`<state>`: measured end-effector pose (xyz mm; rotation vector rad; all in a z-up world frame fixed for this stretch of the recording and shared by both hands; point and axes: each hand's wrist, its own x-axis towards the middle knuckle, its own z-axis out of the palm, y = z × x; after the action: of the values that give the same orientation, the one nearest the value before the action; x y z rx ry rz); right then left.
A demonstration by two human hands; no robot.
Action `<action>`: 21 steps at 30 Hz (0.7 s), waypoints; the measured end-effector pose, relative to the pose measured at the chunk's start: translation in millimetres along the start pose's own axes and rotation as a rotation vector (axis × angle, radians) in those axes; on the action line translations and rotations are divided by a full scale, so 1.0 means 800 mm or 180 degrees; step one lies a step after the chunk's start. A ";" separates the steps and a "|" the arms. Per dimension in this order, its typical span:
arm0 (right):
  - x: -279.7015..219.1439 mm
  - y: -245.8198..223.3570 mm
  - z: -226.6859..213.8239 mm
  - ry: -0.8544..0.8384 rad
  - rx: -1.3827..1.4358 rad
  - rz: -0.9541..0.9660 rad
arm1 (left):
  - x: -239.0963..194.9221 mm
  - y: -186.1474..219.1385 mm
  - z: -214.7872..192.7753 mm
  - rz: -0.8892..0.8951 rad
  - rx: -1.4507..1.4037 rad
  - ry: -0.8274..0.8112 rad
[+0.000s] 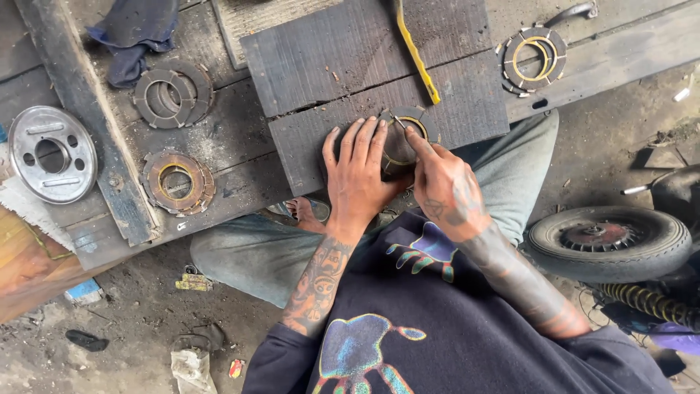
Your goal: A person uses a small metal pick to manipulate and adjust a retaining ring on a circular metal clutch plate.
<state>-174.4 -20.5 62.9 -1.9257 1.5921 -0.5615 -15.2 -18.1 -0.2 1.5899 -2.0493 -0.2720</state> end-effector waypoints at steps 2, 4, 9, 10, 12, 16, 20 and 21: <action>-0.001 -0.003 0.000 -0.0103 -0.0103 0.0180 | 0.000 0.001 0.000 -0.0019 -0.0079 0.0024; -0.002 -0.007 -0.002 -0.0115 -0.0171 0.0150 | 0.000 0.001 0.000 -0.0023 -0.0024 0.0005; -0.002 -0.010 0.001 -0.0225 -0.0287 0.0267 | -0.002 -0.001 0.001 -0.0001 0.0067 -0.0057; -0.001 -0.010 0.002 -0.0225 -0.0298 0.0244 | -0.002 -0.001 0.002 -0.0001 0.0094 -0.0064; 0.004 -0.009 0.004 -0.0192 -0.0283 0.0179 | -0.003 -0.001 0.003 -0.0005 0.0152 -0.0073; 0.009 -0.009 0.012 -0.0195 -0.0479 0.0184 | -0.006 -0.002 0.006 0.0003 0.0295 -0.0099; 0.011 -0.015 0.005 -0.0315 -0.0571 0.0327 | -0.001 -0.002 0.004 -0.0012 0.0196 -0.0082; 0.014 -0.015 0.007 -0.0334 -0.0559 0.0276 | -0.002 -0.002 0.004 -0.0015 0.0193 -0.0090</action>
<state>-159.6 -29.1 66.0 -1.9659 1.6958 -0.2881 -15.3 -17.7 -3.6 1.6358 -2.0936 -0.2375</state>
